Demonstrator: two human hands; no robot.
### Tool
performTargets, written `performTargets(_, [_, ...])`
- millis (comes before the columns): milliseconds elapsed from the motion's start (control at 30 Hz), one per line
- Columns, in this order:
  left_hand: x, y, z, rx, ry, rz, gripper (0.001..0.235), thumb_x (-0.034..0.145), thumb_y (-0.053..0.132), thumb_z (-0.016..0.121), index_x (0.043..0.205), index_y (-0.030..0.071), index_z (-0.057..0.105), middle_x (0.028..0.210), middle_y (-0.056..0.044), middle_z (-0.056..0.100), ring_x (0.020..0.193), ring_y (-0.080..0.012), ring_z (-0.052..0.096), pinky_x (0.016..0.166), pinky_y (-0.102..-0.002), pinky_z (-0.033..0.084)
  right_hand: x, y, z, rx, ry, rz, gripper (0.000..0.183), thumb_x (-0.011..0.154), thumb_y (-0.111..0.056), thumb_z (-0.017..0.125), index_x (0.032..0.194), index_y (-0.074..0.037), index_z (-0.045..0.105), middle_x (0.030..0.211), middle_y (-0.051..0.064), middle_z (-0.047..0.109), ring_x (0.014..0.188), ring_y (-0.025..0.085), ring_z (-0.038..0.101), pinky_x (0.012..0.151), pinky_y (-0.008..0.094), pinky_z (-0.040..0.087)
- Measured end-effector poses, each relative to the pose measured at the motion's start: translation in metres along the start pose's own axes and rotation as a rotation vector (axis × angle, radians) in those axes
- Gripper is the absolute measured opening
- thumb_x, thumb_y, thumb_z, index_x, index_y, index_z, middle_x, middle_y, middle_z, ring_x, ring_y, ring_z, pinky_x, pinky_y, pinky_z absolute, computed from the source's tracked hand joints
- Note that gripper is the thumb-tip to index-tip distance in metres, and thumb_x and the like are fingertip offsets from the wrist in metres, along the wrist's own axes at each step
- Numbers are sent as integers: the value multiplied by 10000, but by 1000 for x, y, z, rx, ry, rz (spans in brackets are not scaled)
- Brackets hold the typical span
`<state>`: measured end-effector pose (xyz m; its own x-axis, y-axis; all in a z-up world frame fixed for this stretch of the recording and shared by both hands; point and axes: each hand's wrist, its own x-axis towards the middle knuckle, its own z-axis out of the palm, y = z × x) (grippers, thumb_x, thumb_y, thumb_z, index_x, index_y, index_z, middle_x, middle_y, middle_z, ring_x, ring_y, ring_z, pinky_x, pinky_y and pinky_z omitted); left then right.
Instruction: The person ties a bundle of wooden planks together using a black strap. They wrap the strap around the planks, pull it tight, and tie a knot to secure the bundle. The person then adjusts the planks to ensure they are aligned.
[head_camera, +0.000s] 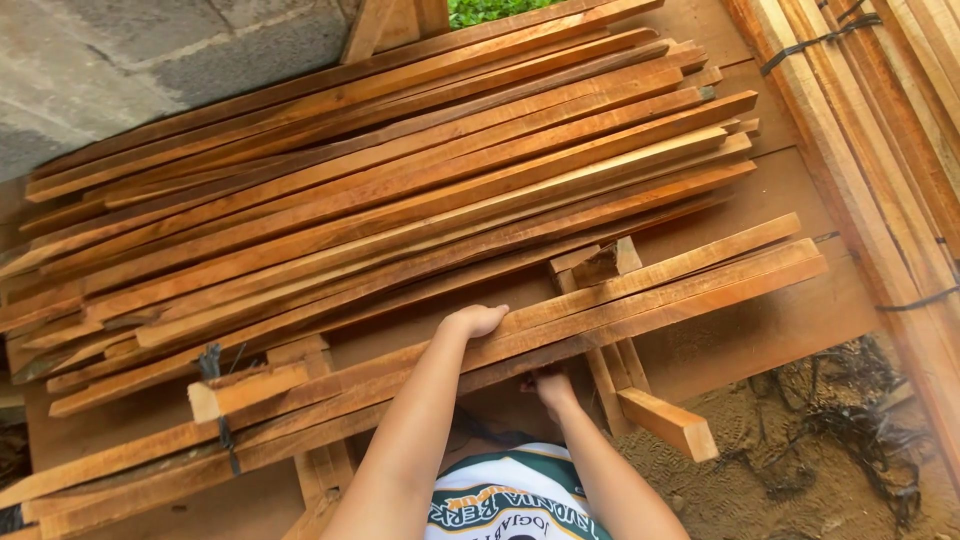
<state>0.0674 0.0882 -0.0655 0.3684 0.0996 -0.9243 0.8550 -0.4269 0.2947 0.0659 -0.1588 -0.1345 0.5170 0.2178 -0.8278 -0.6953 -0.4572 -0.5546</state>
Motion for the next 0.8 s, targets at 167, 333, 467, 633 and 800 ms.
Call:
performTargets(167, [-32, 32, -28, -95, -141, 12, 868, 890, 685, 403, 1478, 61, 539, 1569, -148, 479, 1496, -279, 393, 1254, -438, 249, -8, -13, -3, 61, -30, 74, 368, 966, -104, 625, 1175, 199, 615, 882, 293, 675, 737, 358, 739, 727, 475, 658])
performTargets(333, [-4, 35, -21, -175, -189, 50, 848, 829, 685, 538, 1425, 85, 596, 1529, -145, 530, 1462, -279, 448, 1225, -425, 315, 1, -11, -8, 95, -37, 123, 360, 923, -82, 687, 1126, 210, 632, 821, 326, 674, 691, 405, 743, 685, 517, 669])
performTargets(467, [8, 29, -16, -324, -137, 194, 671, 824, 537, 649, 1340, 108, 657, 1472, -182, 571, 1425, -334, 482, 1185, -428, 370, 3, -13, -10, 84, -32, 135, 364, 907, -63, 700, 1113, 228, 626, 814, 345, 661, 679, 425, 734, 650, 538, 654])
performTargets(633, [53, 10, 14, -285, 79, 299, 347, 873, 503, 685, 1116, 273, 777, 1169, -49, 750, 1217, -255, 651, 1005, -384, 525, 0, -23, -9, 44, -75, 128, 368, 911, -104, 701, 1125, 188, 637, 818, 326, 676, 684, 399, 742, 640, 516, 656])
performTargets(800, [-18, 40, 8, -212, 371, 371, 402, 1021, 529, 494, 966, 222, 749, 968, -49, 755, 1044, -268, 706, 874, -398, 562, 0, -8, -26, -422, -82, 206, 397, 878, -371, 785, 844, 24, 761, 650, 113, 682, 617, 203, 697, 599, 345, 587])
